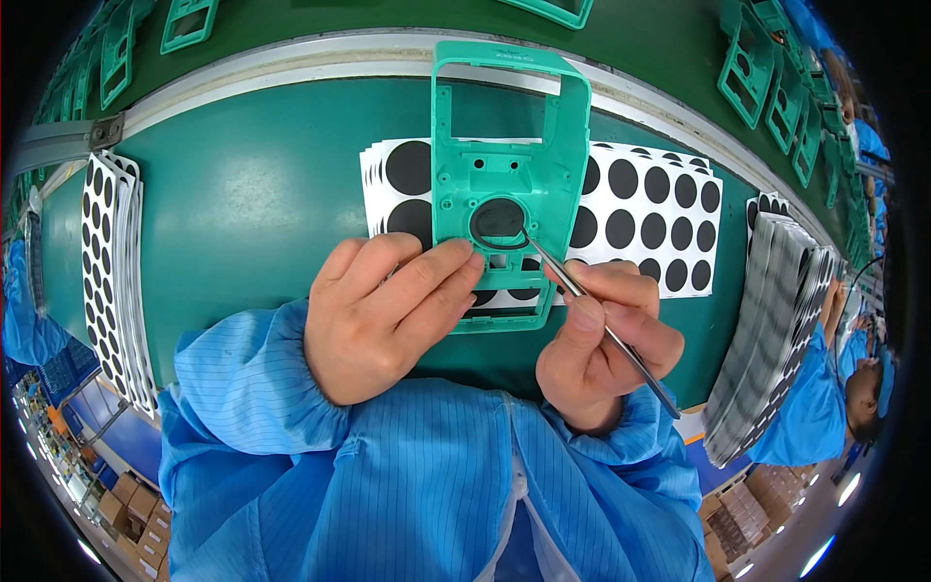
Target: The person applies circular stickers to plastic housings using tweezers.
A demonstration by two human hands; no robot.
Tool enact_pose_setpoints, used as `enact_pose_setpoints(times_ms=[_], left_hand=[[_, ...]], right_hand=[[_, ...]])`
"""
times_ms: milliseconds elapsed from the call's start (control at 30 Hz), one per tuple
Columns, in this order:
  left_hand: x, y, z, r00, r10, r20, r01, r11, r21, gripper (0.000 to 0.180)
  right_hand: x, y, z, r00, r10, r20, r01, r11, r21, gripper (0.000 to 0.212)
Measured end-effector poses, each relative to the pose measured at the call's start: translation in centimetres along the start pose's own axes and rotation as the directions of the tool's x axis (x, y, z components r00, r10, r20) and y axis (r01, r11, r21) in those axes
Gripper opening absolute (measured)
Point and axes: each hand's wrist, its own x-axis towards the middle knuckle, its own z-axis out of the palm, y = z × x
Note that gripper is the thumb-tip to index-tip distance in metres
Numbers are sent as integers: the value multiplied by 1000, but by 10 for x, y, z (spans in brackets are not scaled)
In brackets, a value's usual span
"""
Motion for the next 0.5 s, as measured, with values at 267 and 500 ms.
enact_pose_setpoints(times_ms=[267, 500], left_hand=[[0, 0, 1, 1000, -1, -1, 1, 1000, -6, 38], [1, 1, 0, 1000, 2, 6, -2, 1000, 0, 39]], right_hand=[[2, -1, -1, 1000, 5, 13, -5, 1000, -7, 23], [-5, -2, 0, 996, 83, -37, -76, 984, 164, 35]])
